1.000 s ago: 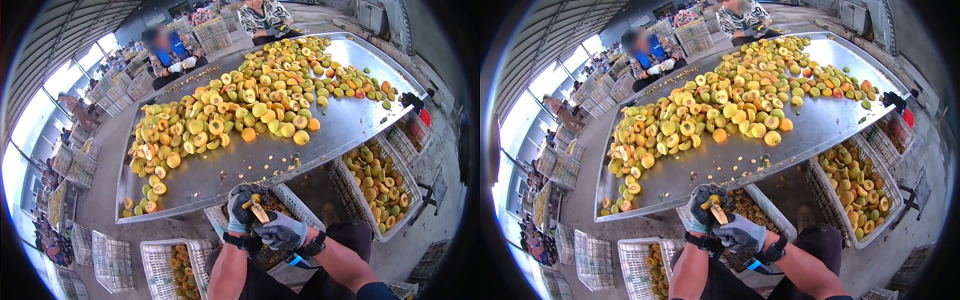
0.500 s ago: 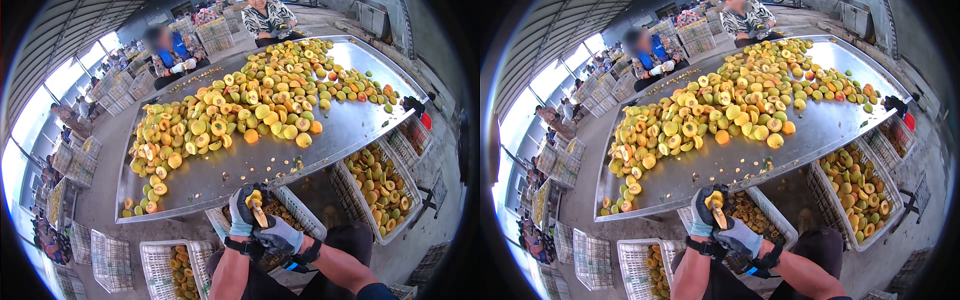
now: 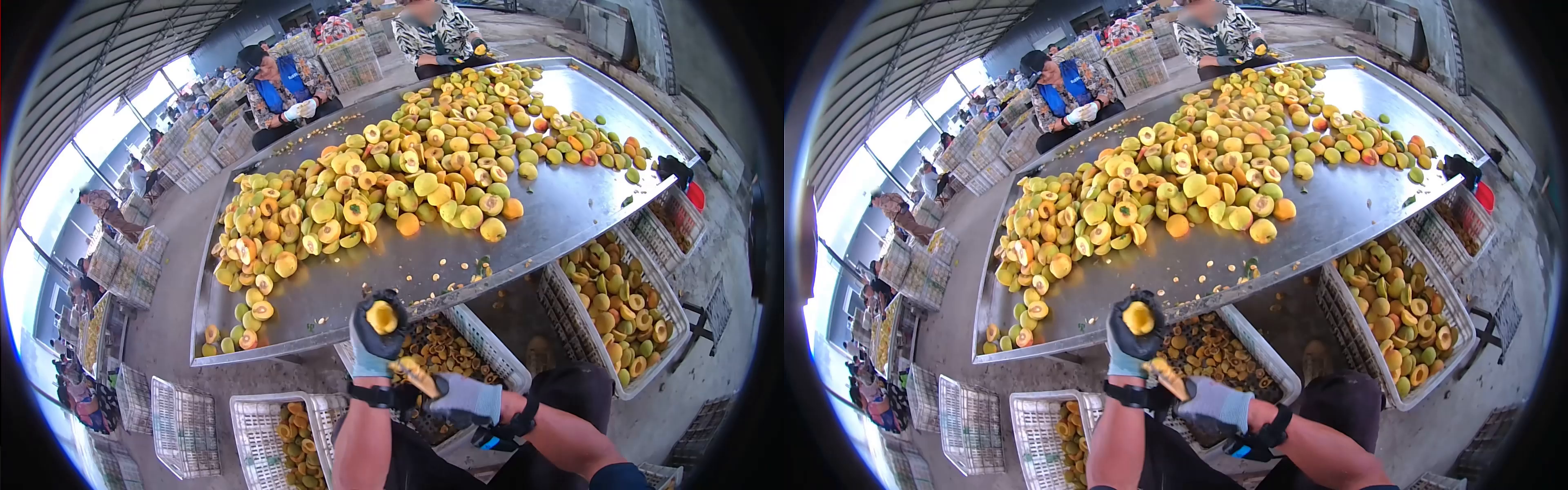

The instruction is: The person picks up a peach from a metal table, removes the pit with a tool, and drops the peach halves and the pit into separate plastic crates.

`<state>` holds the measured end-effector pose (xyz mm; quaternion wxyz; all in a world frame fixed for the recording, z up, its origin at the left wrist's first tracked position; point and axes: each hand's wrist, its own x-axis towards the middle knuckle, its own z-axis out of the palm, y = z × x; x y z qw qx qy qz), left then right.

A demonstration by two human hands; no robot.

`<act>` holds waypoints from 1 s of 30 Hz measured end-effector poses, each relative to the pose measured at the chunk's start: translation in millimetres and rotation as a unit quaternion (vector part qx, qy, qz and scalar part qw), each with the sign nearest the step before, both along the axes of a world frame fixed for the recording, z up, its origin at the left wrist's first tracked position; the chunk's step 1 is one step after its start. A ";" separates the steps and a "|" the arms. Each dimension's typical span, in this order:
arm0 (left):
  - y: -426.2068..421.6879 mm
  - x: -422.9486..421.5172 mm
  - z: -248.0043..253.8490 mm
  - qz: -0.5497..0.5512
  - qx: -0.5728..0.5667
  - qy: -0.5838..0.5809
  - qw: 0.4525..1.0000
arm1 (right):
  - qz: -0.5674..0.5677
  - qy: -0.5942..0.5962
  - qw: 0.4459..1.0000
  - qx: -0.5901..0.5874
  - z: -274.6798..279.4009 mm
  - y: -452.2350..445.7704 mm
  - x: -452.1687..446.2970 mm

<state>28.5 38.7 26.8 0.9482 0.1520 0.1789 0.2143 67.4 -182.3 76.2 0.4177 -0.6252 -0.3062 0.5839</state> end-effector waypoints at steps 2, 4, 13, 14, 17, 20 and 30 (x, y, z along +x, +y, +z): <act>-5.4 0.1 20.8 0.012 0.019 0.010 1.000 | 0.008 -0.159 0.984 0.082 -22.4 -7.8 -12.6; -8.4 -3.0 22.3 0.001 0.022 0.016 1.000 | 0.003 -0.282 0.954 0.097 -16.0 -7.3 -16.3; -31.4 -31.3 52.5 -0.193 0.540 0.165 0.803 | -0.049 -0.478 0.877 -0.020 -3.6 -19.1 9.8; -30.4 -37.0 59.9 -0.242 0.566 0.192 0.764 | -0.049 -0.477 0.877 -0.020 -2.7 -19.7 9.3; -31.3 -43.7 49.8 -0.270 0.569 0.230 0.742 | -0.056 -0.477 0.877 -0.002 0.3 -19.6 6.7; -35.4 -41.1 40.0 -0.258 0.682 0.294 0.618 | -0.044 -0.526 0.849 -0.025 -6.8 -22.0 6.4; -18.4 -57.3 24.2 -0.107 0.612 0.184 0.762 | 0.016 -0.523 0.850 -0.061 8.1 -15.8 13.3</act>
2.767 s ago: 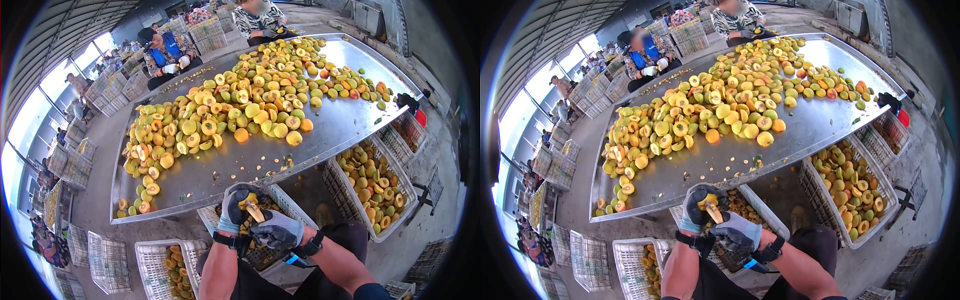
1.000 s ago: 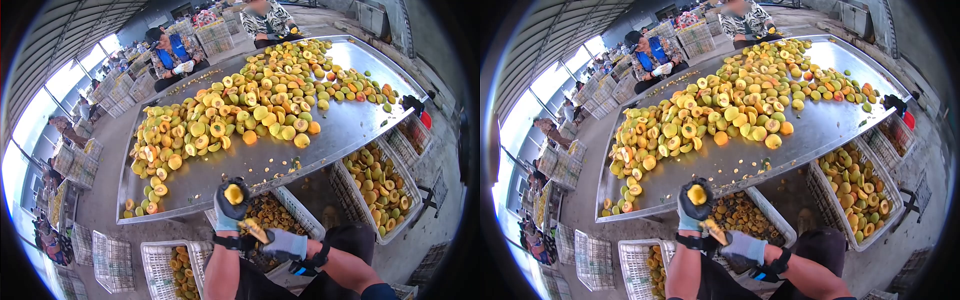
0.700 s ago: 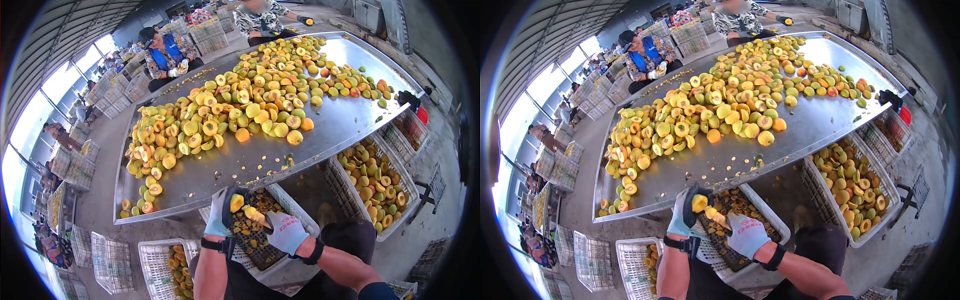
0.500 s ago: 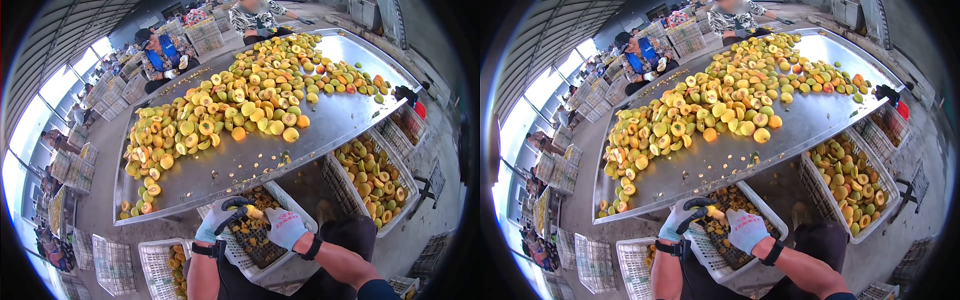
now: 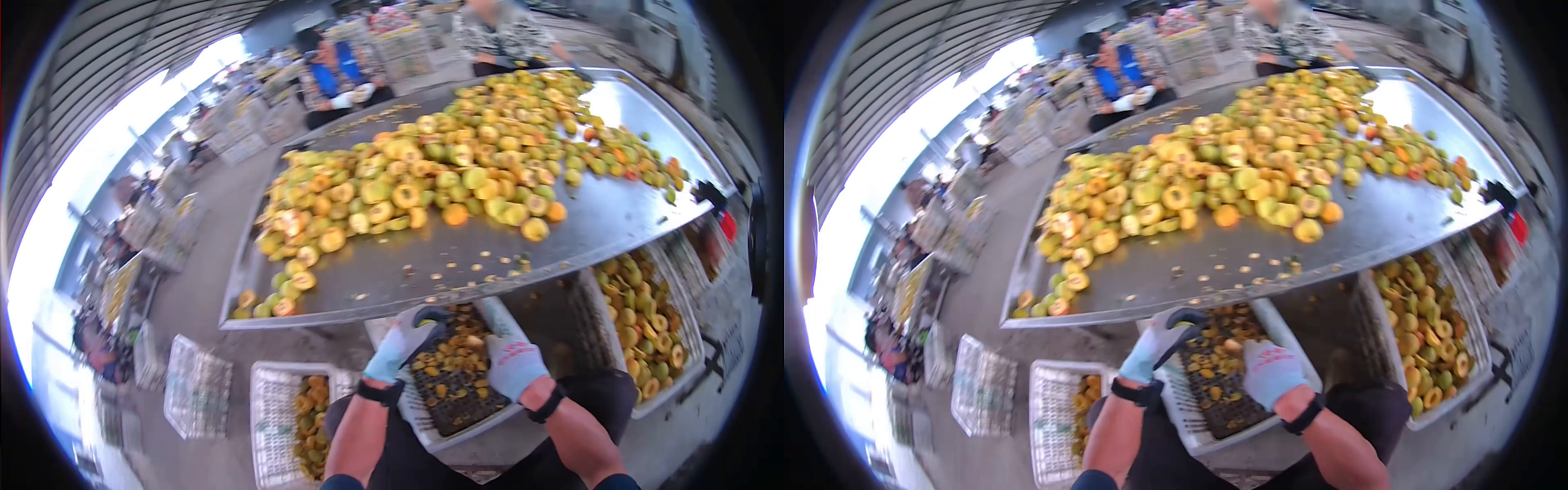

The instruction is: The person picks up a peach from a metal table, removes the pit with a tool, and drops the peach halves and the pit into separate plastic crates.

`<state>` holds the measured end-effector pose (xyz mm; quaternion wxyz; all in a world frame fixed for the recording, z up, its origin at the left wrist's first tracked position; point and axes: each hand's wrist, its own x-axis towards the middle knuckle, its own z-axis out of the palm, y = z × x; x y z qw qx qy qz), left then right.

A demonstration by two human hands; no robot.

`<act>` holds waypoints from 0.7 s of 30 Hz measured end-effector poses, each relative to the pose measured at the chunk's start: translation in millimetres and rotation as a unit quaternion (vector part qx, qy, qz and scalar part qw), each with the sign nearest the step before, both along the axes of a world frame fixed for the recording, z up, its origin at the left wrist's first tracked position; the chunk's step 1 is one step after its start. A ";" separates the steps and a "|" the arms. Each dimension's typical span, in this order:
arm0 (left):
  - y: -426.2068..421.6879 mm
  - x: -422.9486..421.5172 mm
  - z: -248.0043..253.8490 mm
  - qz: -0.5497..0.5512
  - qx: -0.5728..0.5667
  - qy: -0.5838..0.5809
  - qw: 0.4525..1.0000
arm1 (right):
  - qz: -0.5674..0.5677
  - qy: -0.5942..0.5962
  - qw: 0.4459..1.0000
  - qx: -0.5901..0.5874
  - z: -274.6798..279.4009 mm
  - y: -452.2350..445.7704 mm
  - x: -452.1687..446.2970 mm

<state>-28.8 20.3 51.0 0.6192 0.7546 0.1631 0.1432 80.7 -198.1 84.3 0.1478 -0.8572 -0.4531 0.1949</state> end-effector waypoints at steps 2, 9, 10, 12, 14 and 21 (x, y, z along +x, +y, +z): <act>3.2 -19.6 39.2 0.038 -0.016 0.056 0.998 | 0.023 0.005 1.000 -0.002 3.6 3.6 -0.9; 64.2 -145.5 81.4 0.124 0.428 0.371 0.815 | 0.079 -0.006 0.997 -0.005 8.3 16.7 -8.8; 77.0 -171.3 74.3 0.118 0.449 0.395 0.793 | 0.083 -0.017 0.996 -0.005 8.3 18.2 -10.1; 84.7 -193.9 81.0 0.113 0.435 0.541 0.711 | 0.090 -0.029 0.995 -0.018 6.2 20.7 -11.3; 124.6 -214.9 69.7 0.178 0.416 0.554 0.699 | 0.093 -0.029 0.995 -0.020 4.3 23.2 -13.5; 246.4 -174.1 30.1 0.370 0.415 0.520 0.648 | 0.107 -0.021 0.994 0.016 -19.7 24.7 -9.3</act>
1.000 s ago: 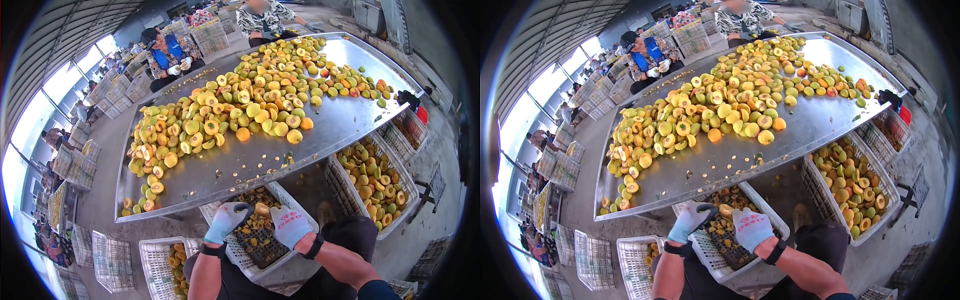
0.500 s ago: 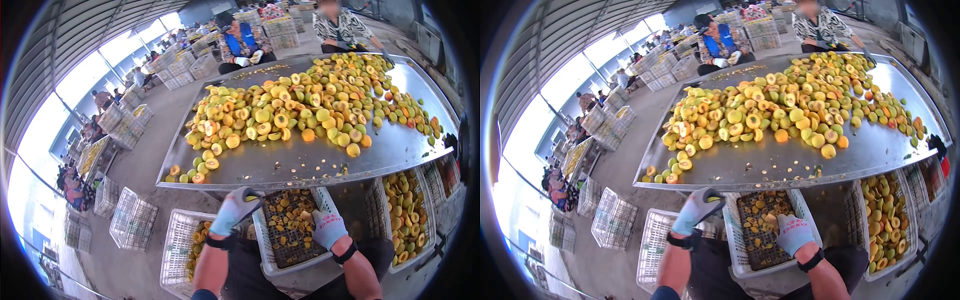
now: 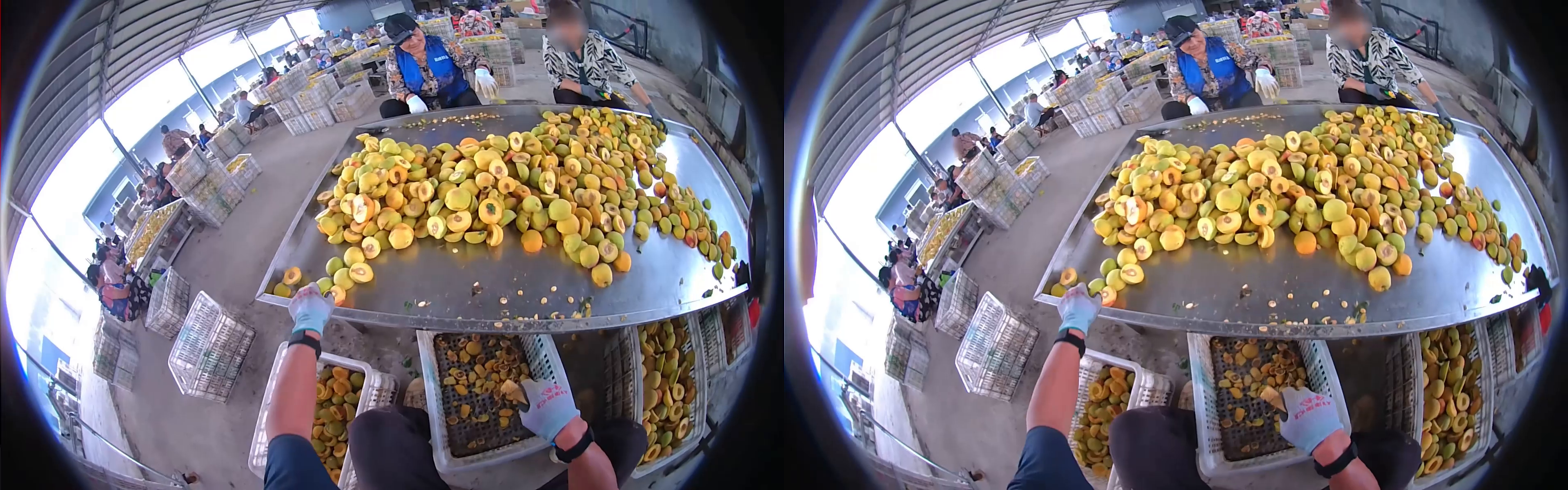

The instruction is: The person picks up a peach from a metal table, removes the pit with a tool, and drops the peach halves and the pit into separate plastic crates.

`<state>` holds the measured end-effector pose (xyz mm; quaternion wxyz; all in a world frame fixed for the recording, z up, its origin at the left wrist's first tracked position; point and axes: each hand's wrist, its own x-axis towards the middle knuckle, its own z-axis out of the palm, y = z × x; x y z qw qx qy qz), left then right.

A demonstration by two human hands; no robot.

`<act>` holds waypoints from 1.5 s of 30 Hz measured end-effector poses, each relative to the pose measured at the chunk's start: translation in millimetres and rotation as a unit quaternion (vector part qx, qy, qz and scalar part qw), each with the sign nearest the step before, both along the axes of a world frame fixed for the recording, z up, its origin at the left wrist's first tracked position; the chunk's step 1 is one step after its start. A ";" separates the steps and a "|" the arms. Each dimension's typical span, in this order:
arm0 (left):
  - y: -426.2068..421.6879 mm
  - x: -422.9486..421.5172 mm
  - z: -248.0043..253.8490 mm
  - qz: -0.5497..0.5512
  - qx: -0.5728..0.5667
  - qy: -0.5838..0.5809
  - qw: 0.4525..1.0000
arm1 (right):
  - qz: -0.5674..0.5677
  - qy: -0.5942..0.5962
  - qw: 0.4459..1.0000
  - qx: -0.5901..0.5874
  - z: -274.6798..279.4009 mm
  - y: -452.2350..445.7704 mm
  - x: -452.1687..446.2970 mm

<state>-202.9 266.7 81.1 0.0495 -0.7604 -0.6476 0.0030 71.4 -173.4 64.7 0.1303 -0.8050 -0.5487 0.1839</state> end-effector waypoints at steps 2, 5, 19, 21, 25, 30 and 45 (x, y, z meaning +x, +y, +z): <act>25.4 11.6 -16.6 0.007 -0.005 -0.012 1.000 | 0.017 -0.028 0.999 -0.014 5.1 -0.4 2.5; 48.8 24.9 -35.4 0.039 -0.067 0.044 0.996 | -0.003 -0.028 0.999 -0.017 2.8 2.3 7.0; 1.7 21.7 -48.1 0.057 -0.274 -0.716 0.640 | -0.033 0.008 0.999 0.027 18.6 -1.0 -1.6; -45.5 39.0 -25.6 0.041 -0.405 -0.756 0.513 | -0.034 0.096 0.986 0.130 14.7 0.1 -2.9; -160.1 101.5 42.0 0.037 -0.563 -0.729 0.387 | -0.057 0.123 0.975 0.176 36.5 -3.0 -12.1; -243.1 159.6 34.6 -0.009 -0.595 -0.753 0.280 | -0.063 0.129 0.952 0.270 42.9 -9.7 -15.5; -279.8 208.2 -19.1 -0.063 -0.596 -0.742 0.302 | -0.151 0.072 0.964 0.209 18.9 -9.2 -5.7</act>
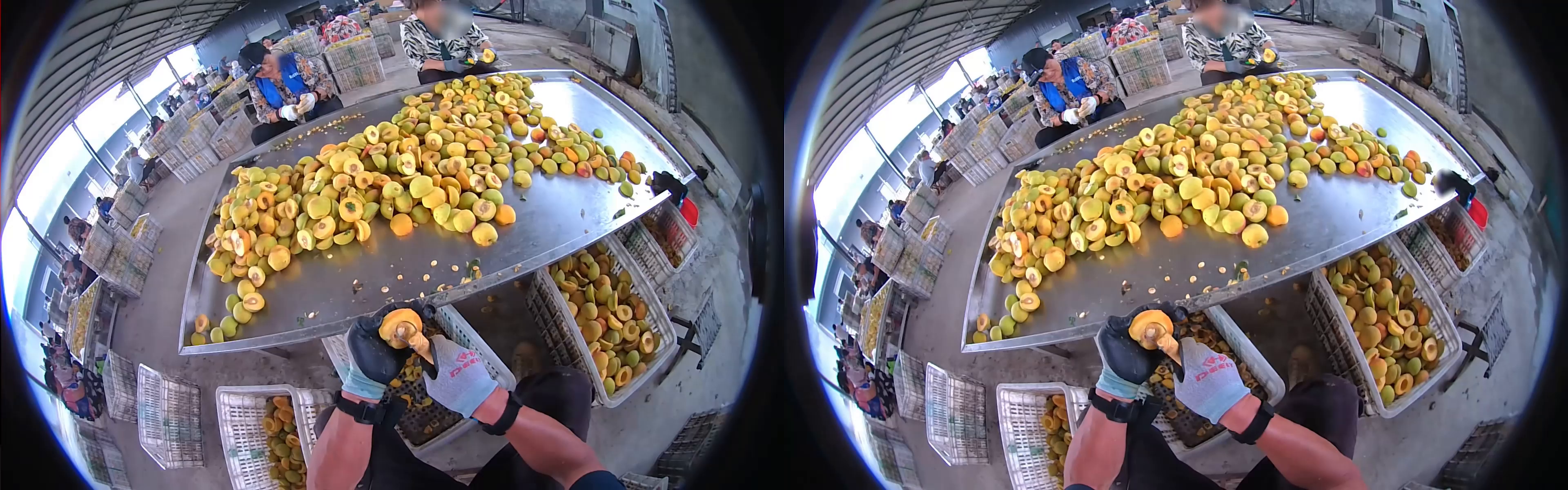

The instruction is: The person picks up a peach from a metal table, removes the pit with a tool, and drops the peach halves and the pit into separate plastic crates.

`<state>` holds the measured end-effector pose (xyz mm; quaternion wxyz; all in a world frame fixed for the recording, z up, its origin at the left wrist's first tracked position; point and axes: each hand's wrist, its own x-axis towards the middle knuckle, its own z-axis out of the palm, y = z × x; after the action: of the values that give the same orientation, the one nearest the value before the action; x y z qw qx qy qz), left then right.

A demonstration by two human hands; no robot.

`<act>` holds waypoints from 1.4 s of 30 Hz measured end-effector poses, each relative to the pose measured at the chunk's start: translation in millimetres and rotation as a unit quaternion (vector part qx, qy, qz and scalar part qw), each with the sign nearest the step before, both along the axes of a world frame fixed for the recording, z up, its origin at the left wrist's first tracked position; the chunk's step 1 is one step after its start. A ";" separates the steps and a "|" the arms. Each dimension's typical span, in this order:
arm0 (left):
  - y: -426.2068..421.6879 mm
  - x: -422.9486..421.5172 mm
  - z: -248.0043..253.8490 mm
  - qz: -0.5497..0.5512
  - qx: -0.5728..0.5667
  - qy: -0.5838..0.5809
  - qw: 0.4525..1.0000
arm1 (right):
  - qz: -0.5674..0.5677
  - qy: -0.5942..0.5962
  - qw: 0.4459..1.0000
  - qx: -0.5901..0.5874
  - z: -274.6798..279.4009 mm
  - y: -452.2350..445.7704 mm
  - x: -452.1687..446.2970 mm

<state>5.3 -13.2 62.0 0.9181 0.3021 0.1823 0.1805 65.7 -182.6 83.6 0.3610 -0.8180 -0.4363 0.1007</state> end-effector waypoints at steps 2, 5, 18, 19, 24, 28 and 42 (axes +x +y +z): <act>-2.0 -0.6 1.5 0.009 -0.028 -0.010 1.000 | 0.004 0.004 1.000 -0.014 -2.1 1.3 -1.0; -10.5 -3.9 -0.2 0.051 0.584 0.120 0.801 | 0.011 0.001 1.000 -0.021 0.6 2.8 -3.1; -15.4 -1.2 -2.6 0.061 0.215 0.039 0.974 | 0.025 0.051 0.998 -0.025 -21.8 10.0 -1.5; -13.1 -1.9 -12.0 0.071 0.253 0.056 0.963 | 0.026 0.053 0.998 -0.025 -20.5 10.2 -2.1; -10.8 1.6 -26.6 0.099 0.147 0.048 0.983 | 0.027 0.055 0.998 -0.031 -16.2 11.6 0.0; -28.5 6.9 14.6 0.127 0.505 0.103 0.847 | -0.007 0.068 0.998 0.010 -22.4 14.1 -7.0; -25.9 10.9 5.9 0.130 0.244 0.046 0.960 | 0.011 0.056 0.997 0.061 -23.0 25.8 -8.1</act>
<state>16.2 -39.1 67.8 0.7759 0.4983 0.2125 0.3233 57.6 -156.8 60.5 0.4329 -0.7827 -0.4298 0.1236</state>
